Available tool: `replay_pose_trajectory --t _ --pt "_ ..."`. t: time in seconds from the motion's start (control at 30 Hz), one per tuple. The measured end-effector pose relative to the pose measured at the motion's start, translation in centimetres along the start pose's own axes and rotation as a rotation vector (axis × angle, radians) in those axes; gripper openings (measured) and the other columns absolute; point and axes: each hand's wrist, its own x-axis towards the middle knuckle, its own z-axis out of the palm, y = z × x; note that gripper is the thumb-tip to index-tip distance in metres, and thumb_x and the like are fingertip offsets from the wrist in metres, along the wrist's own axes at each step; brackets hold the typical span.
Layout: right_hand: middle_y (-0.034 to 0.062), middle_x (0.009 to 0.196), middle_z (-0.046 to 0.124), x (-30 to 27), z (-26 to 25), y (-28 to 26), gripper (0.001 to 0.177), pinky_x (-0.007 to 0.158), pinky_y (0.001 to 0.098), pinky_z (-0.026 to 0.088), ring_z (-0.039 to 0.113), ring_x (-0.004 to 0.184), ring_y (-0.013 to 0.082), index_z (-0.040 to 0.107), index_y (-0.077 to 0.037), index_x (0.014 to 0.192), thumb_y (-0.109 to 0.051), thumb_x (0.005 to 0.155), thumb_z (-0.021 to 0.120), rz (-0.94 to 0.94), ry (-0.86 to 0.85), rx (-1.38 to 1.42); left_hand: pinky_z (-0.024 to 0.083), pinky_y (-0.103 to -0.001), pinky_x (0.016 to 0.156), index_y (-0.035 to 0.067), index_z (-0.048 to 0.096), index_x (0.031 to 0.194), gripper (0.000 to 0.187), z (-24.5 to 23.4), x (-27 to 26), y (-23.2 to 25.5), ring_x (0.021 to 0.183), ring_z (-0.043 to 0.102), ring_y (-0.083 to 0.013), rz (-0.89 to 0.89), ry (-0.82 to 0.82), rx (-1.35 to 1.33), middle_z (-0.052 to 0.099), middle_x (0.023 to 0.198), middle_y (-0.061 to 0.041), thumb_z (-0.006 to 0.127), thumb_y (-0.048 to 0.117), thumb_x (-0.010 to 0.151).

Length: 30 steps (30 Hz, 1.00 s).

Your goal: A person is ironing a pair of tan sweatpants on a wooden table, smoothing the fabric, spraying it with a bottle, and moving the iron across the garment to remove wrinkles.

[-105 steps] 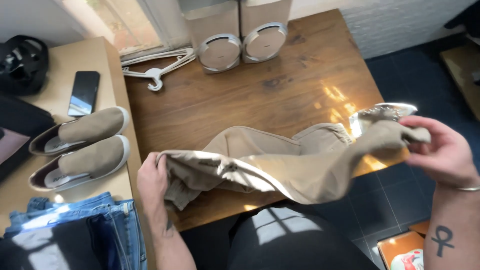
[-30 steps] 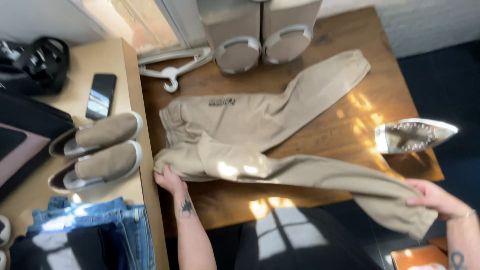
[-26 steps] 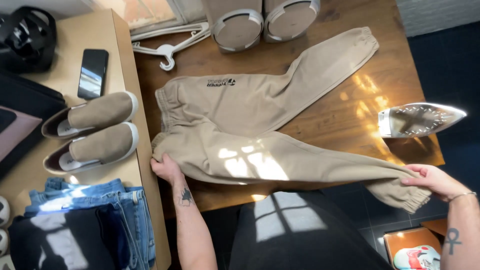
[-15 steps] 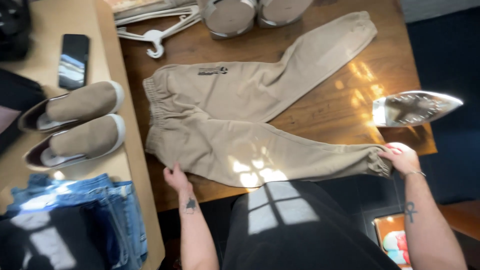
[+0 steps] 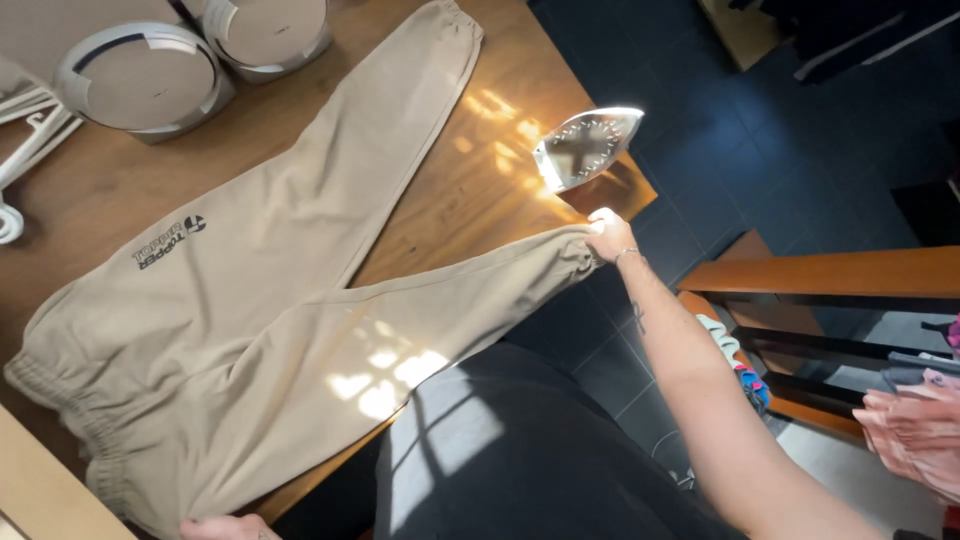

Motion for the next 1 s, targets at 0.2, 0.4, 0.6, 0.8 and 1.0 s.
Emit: replay_pose_trajectory --t 0.2,0.4,0.6,0.8,1.0 --pt "0.0145 0.117 0.074 -5.1 -0.5 -5.1 0.047 0.100 0.0450 0.055 0.067 0.116 0.0320 0.070 -0.015 0.118 -0.030 0.076 0.086 -0.041 0.282 0.315 0.041 -0.043 0.120 0.006 0.046 0.142 0.048 -0.3 0.9 -2.6 0.141 0.049 -0.0327 -0.211 0.209 0.049 0.055 0.146 -0.019 0.072 0.029 0.109" --pt "0.0171 0.129 0.061 -9.5 3.2 -8.5 0.060 0.109 0.0506 0.047 0.056 0.126 0.0404 0.056 -0.017 0.136 -0.045 0.087 0.078 -0.032 0.285 -0.024 0.051 -0.046 0.102 -0.002 0.057 0.123 0.044 0.2 -2.6 1.8 0.117 0.062 -0.0444 -0.170 0.288 0.121 0.061 0.118 -0.023 0.079 0.013 0.088" --pt "0.0194 0.151 0.053 -15.9 7.5 -14.8 0.062 0.116 0.0514 0.038 0.051 0.138 0.0396 0.064 -0.005 0.122 -0.002 0.064 0.086 -0.923 0.591 -0.014 0.035 -0.058 0.110 0.000 0.048 0.132 0.068 2.3 -10.7 12.0 0.122 0.048 -0.0498 0.399 0.199 0.293 0.042 0.126 -0.025 0.062 -0.003 0.065" --pt "0.0194 0.149 0.057 -20.1 9.9 -25.9 0.073 0.120 0.0487 0.039 0.051 0.139 0.0382 0.058 -0.004 0.142 -0.021 0.074 0.081 -1.125 0.089 -0.022 0.045 -0.046 0.108 0.004 0.069 0.109 0.036 8.3 -14.8 16.6 0.123 0.057 -0.0342 0.621 -0.477 0.158 0.054 0.123 -0.013 0.060 -0.008 0.077" --pt "0.0045 0.128 0.071 -18.4 13.9 -31.5 0.049 0.108 0.0473 0.050 0.067 0.123 0.0256 0.064 -0.024 0.133 -0.034 0.085 0.062 -1.024 -0.332 -0.471 0.032 -0.042 0.124 0.014 0.052 0.147 0.067 14.0 -17.8 19.7 0.138 0.052 -0.0257 0.975 -0.965 0.568 0.059 0.139 -0.009 0.067 0.002 0.083"
